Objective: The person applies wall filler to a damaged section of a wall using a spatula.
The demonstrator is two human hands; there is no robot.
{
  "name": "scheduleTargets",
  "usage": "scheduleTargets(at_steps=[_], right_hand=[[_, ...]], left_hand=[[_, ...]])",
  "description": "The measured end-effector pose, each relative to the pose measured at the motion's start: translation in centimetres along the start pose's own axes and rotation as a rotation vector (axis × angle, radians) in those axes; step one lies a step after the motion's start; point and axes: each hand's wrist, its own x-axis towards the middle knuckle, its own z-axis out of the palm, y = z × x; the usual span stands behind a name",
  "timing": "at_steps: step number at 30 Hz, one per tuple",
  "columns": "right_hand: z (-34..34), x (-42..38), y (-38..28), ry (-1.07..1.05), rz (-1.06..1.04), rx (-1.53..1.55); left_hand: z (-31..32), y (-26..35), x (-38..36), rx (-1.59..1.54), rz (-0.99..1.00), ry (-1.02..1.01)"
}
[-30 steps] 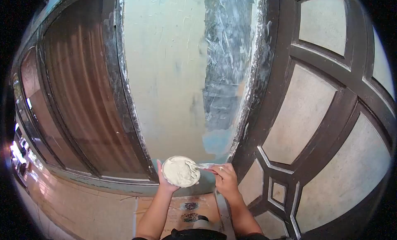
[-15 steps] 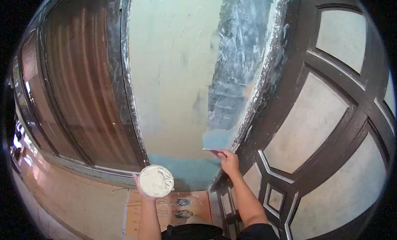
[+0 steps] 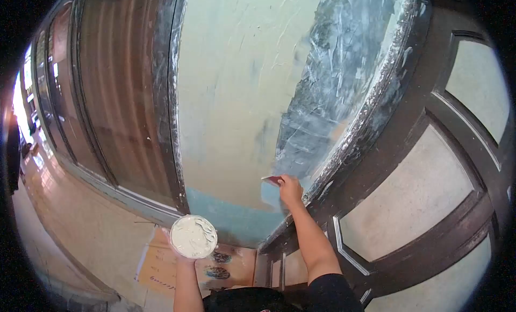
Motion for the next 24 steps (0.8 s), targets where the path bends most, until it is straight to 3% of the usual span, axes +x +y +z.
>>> scheduleTargets(at_steps=[2, 3, 6, 7, 12, 15, 18, 24], right_hand=[[-0.3, 0.2, -0.2, -0.007, -0.014, -0.01], [-0.3, -0.1, 0.0, -0.005, -0.018, -0.018], [0.6, -1.1, 1.1, 0.009, -0.06, 0.055], [0.9, -1.0, 1.3, 0.001, -0.087, 0.057], [-0.9, 0.1, -0.6, 0.014, 0.039, 0.019], [-0.5, -0.7, 0.5, 0.055, -0.104, 0.076], [0.6, -1.2, 0.0, -0.032, -0.087, 0.022], [-1.3, 0.2, -1.7, 0.108, -0.021, 0.079]], left_hand=[[-0.9, -0.7, -0.4, 0.011, 0.003, -0.06], [-0.7, -1.0, -0.7, -0.07, 0.015, 0.069], [-2.2, -1.9, 0.0, -0.033, 0.039, 0.14], [-2.5, -2.2, 0.3, -0.01, 0.06, 0.056], [-1.8, -3.3, 1.7, -0.003, 0.036, 0.018], [-2.0, -3.8, 2.2, -0.022, -0.026, -0.03], [-1.4, -4.1, 2.3, -0.019, -0.033, 0.005], [-1.1, -4.4, 2.3, -0.044, -0.091, -0.003]])
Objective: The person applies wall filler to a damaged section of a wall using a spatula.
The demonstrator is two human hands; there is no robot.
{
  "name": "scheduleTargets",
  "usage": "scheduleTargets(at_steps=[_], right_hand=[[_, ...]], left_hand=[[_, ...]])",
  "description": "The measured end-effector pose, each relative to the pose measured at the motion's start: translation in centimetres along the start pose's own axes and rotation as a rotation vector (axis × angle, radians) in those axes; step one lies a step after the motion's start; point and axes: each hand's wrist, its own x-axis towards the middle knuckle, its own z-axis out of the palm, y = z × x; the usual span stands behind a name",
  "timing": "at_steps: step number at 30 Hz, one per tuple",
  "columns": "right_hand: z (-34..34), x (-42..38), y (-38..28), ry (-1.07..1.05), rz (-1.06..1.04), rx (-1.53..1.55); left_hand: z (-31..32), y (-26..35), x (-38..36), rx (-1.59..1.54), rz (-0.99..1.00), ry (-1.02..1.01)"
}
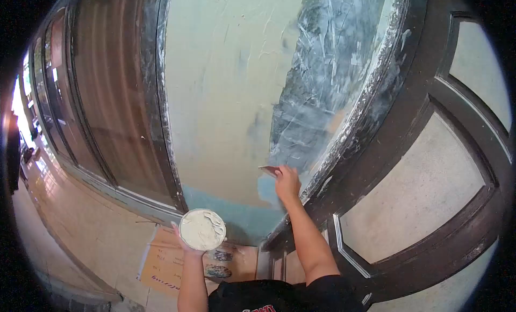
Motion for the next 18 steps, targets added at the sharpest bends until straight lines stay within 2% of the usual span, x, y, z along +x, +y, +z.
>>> scheduleTargets(at_steps=[4, 6, 12, 14, 18], right_hand=[[2.5, -2.2, 2.3, 0.067, -0.119, 0.044], [3.0, -2.6, 1.6, -0.072, -0.019, -0.024], [0.4, -0.6, 0.4, 0.121, -0.038, 0.072], [1.1, -1.9, 1.5, 0.104, -0.114, 0.115], [3.2, -2.8, 1.8, -0.023, -0.118, 0.056]], left_hand=[[0.6, 0.4, 0.9, -0.037, -0.016, 0.029], [1.3, 0.7, 0.7, 0.066, -0.028, 0.06], [2.5, 1.1, 0.6, 0.052, -0.045, 0.003], [2.2, 1.2, 0.4, 0.025, -0.056, 0.008], [3.4, 1.0, 0.0, 0.039, -0.047, 0.026]])
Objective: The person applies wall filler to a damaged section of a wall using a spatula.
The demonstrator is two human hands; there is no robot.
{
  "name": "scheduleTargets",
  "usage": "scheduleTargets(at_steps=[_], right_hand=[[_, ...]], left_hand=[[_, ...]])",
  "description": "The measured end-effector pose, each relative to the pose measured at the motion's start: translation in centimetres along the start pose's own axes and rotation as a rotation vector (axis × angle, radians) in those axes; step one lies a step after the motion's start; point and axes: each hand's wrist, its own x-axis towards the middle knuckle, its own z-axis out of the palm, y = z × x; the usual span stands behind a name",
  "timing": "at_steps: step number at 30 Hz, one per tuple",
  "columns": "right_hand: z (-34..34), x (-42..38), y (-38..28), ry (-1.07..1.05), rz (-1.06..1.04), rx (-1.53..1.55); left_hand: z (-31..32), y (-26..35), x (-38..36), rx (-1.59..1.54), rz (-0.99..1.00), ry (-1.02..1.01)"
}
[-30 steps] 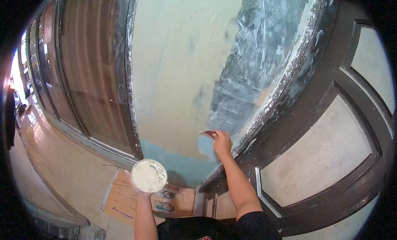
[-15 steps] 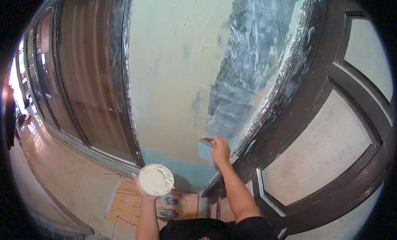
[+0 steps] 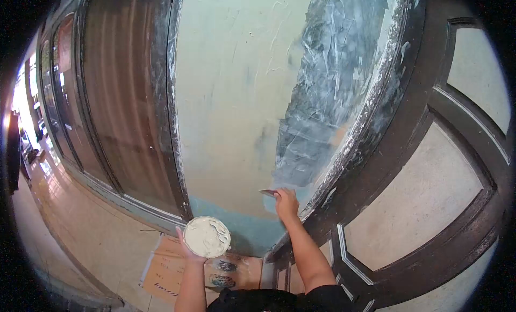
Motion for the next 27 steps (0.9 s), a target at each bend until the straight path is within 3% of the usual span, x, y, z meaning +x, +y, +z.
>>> scheduleTargets(at_steps=[5, 10, 12, 16, 20, 22, 24, 25, 27], right_hand=[[-3.3, 2.7, -1.4, 0.213, 0.027, 0.063], [-1.0, -0.6, 0.7, 0.116, -0.035, 0.085], [-0.3, -0.6, 0.1, -0.063, 0.005, -0.015], [-3.0, 3.2, -2.0, 0.109, 0.091, -0.004], [-3.9, 1.6, -0.8, 0.184, -0.043, 0.089], [-4.4, -0.1, -1.5, 0.065, -0.021, 0.164], [-4.6, -1.0, -2.6, -0.134, -0.202, 0.43], [-4.7, -1.2, -3.0, -0.129, -0.197, 0.428], [-5.5, -1.0, -5.1, -0.199, -0.41, 0.445]], left_hand=[[-0.6, -0.6, 0.2, 0.03, 0.005, 0.023], [-2.4, -0.7, 0.3, 0.038, -0.046, -0.066], [-1.7, -0.7, 0.1, -0.008, -0.035, -0.105], [-2.3, -1.0, 0.3, 0.03, -0.009, -0.013], [-2.2, -1.4, 0.5, 0.039, -0.007, -0.001], [-2.2, -1.4, 0.8, 0.045, -0.005, -0.015], [-1.4, -1.3, 1.6, 0.044, -0.022, -0.019], [-1.0, -1.3, 2.1, 0.034, -0.05, -0.024], [0.3, -1.2, 2.9, 0.062, -0.07, -0.04]])
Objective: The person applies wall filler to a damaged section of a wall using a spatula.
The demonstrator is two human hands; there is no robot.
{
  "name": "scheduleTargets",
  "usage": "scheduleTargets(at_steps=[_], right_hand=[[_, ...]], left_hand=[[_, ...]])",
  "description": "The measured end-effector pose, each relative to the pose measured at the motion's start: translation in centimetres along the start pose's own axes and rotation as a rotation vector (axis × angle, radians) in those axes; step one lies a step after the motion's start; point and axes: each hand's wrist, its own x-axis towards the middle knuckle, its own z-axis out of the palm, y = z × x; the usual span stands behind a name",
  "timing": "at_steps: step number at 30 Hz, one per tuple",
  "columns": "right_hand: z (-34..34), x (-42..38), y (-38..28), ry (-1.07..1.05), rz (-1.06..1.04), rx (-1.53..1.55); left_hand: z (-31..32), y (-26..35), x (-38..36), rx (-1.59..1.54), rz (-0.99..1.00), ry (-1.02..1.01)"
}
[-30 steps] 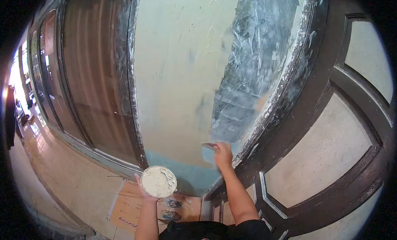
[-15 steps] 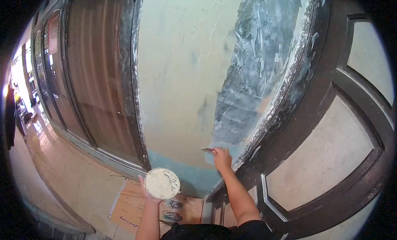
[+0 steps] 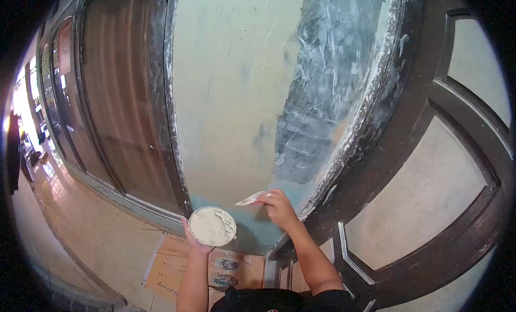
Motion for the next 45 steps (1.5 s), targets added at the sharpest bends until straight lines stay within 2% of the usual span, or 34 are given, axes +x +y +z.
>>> scheduleTargets(at_steps=[4, 11, 15, 19, 24, 28, 32, 35, 45], right_hand=[[-1.2, 1.8, -4.6, -0.11, -0.135, -0.051], [-1.6, 2.0, -6.2, -0.162, -0.312, -0.183], [-1.4, 1.6, -6.1, -0.171, -0.303, -0.163], [-1.0, 1.0, -5.1, -0.163, -0.259, -0.151], [-0.9, 0.2, -4.8, -0.171, -0.223, -0.167], [-0.7, -0.1, -4.6, -0.129, -0.183, -0.157], [-0.5, -0.5, -3.9, -0.119, -0.159, -0.173], [-0.6, -0.4, -3.9, -0.121, -0.148, -0.166], [-0.6, 0.0, -4.3, -0.084, -0.177, -0.224]], left_hand=[[3.0, 0.5, 1.9, 0.01, -0.002, -0.007], [5.5, 0.9, 2.6, 0.021, -0.091, -0.109], [7.1, 0.7, 1.5, -0.048, -0.153, -0.164], [5.0, 0.1, 2.5, 0.044, -0.1, -0.055], [5.5, -0.8, 2.0, 0.08, -0.137, -0.128], [5.8, -1.5, 2.0, 0.07, -0.172, -0.086], [6.2, -2.0, 1.8, 0.133, -0.164, -0.138], [5.9, -2.5, 2.0, 0.137, -0.15, -0.081], [5.3, -2.6, 2.2, 0.124, -0.167, -0.113]])
